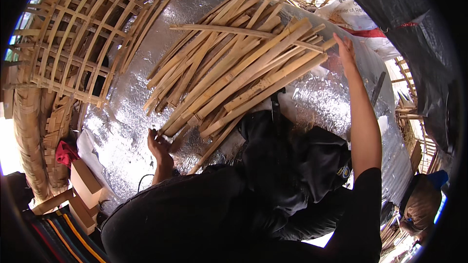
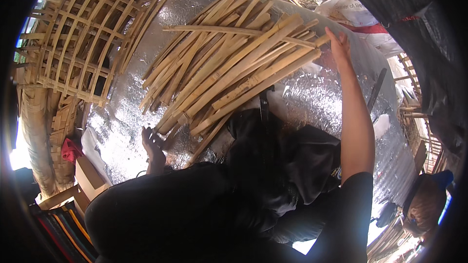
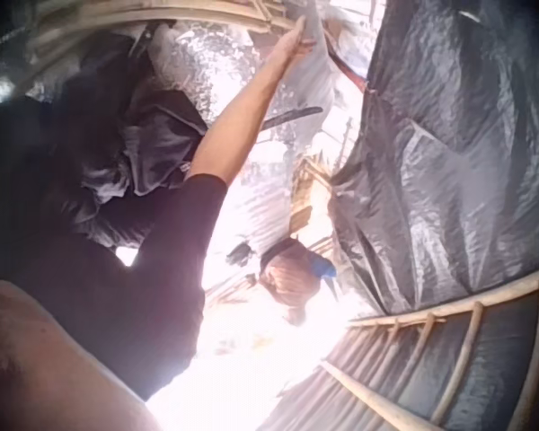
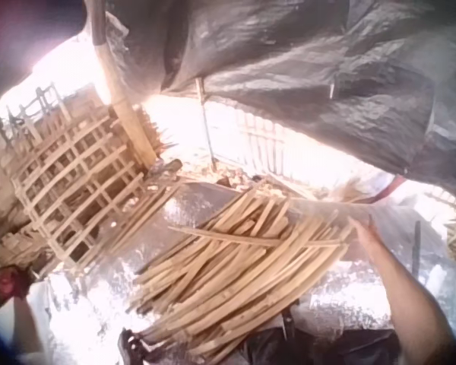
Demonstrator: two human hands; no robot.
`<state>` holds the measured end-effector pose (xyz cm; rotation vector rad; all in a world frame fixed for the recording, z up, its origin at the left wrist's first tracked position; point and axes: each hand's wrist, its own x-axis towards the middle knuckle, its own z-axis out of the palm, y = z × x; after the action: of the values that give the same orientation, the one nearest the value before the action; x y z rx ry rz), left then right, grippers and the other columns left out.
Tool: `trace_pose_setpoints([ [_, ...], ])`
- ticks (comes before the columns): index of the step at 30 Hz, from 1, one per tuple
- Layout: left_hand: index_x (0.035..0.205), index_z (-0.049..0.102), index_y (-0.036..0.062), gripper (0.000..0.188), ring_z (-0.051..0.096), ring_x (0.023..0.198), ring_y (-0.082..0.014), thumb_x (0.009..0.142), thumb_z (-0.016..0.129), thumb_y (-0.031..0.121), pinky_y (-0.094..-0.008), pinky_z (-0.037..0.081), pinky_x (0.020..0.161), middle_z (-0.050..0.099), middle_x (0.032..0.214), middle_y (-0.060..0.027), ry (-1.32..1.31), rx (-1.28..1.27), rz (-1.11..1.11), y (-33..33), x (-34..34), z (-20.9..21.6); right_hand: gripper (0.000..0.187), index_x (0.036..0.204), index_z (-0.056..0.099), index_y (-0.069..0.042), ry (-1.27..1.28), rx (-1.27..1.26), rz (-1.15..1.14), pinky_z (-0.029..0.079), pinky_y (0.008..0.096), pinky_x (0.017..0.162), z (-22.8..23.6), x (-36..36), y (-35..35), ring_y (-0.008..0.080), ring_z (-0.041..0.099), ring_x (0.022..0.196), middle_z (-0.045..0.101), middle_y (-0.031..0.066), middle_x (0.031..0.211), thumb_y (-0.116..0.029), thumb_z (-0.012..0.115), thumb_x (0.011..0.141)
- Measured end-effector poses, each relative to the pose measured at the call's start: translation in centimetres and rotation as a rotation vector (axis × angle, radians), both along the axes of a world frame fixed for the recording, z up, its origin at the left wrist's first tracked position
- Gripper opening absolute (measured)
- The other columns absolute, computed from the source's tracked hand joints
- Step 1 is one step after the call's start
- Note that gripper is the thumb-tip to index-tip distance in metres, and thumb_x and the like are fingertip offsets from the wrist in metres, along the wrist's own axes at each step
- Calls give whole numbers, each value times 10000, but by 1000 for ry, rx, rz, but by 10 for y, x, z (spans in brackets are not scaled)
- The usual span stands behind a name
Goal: The person sorts through thin bamboo slats on a reflective surface, picking them up, arranging them into bundles, and using a small knife to trim or scrape some of the slats.
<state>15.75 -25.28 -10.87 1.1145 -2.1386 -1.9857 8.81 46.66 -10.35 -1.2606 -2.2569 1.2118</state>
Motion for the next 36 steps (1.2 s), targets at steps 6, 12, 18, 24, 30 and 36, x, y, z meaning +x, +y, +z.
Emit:
trace_pose_setpoints([
  [6, 1431, 497, 35, 714, 554, 1190, -257, 991, 549, 595, -405, 437, 974, 574, 1362, -117, 47, 182, -82, 76, -27, 26, 941, 1465, 536, -22, 15, -205, 178, 401, 429, 1125, 12, -45, -52, 358, 534, 1343, 530, 252, 1476, -688, 700, 822],
  [12, 1451, 414, -11, 754, 454, 1327, -368, 929, 727, 432, -485, 351, 1124, 462, 1440, -234, 239, -600, -423, 74, -18, 35, 908, 1436, 524, -18, 71, 81, 226, 379, 460, 1138, 9, -41, -106, 380, 476, 1379, 512, 243, 1460, -704, 662, 857],
  [18, 1564, 380, 158, 996, 223, 1504, -505, 753, 840, 508, -733, 221, 1139, 237, 1652, -208, 303, -1022, -1391, 152, 32, 61, 867, 1510, 441, -85, -247, 323, -125, 314, 558, 1171, 26, 8, -139, 435, 316, 1469, 349, 238, 1582, -677, 627, 903],
  [24, 1579, 381, 212, 959, 190, 1523, -509, 782, 818, 519, -727, 229, 1134, 216, 1676, -179, 375, -1146, -1318, 190, 1, 45, 894, 1533, 410, -46, -42, -222, -20, 384, 502, 1155, -1, 41, -155, 402, 423, 1441, 397, 257, 1581, -631, 664, 906],
  [30, 1530, 413, 90, 961, 315, 1447, -500, 758, 858, 449, -649, 251, 1159, 295, 1601, -270, 524, -1170, -1165, 155, -37, 50, 886, 1513, 433, -5, 138, -298, 223, 509, 415, 1030, 42, 11, -210, 328, 627, 1256, 585, 233, 1433, -543, 749, 884],
  [36, 1575, 339, 76, 1099, 335, 1433, -478, 711, 890, 473, -622, 281, 1145, 313, 1570, -293, 382, -1225, -1218, 137, -60, 74, 623, 1329, 587, 22, 237, -155, 384, 556, 387, 896, 45, 18, -220, 302, 704, 1052, 656, 220, 1310, -403, 759, 907],
])
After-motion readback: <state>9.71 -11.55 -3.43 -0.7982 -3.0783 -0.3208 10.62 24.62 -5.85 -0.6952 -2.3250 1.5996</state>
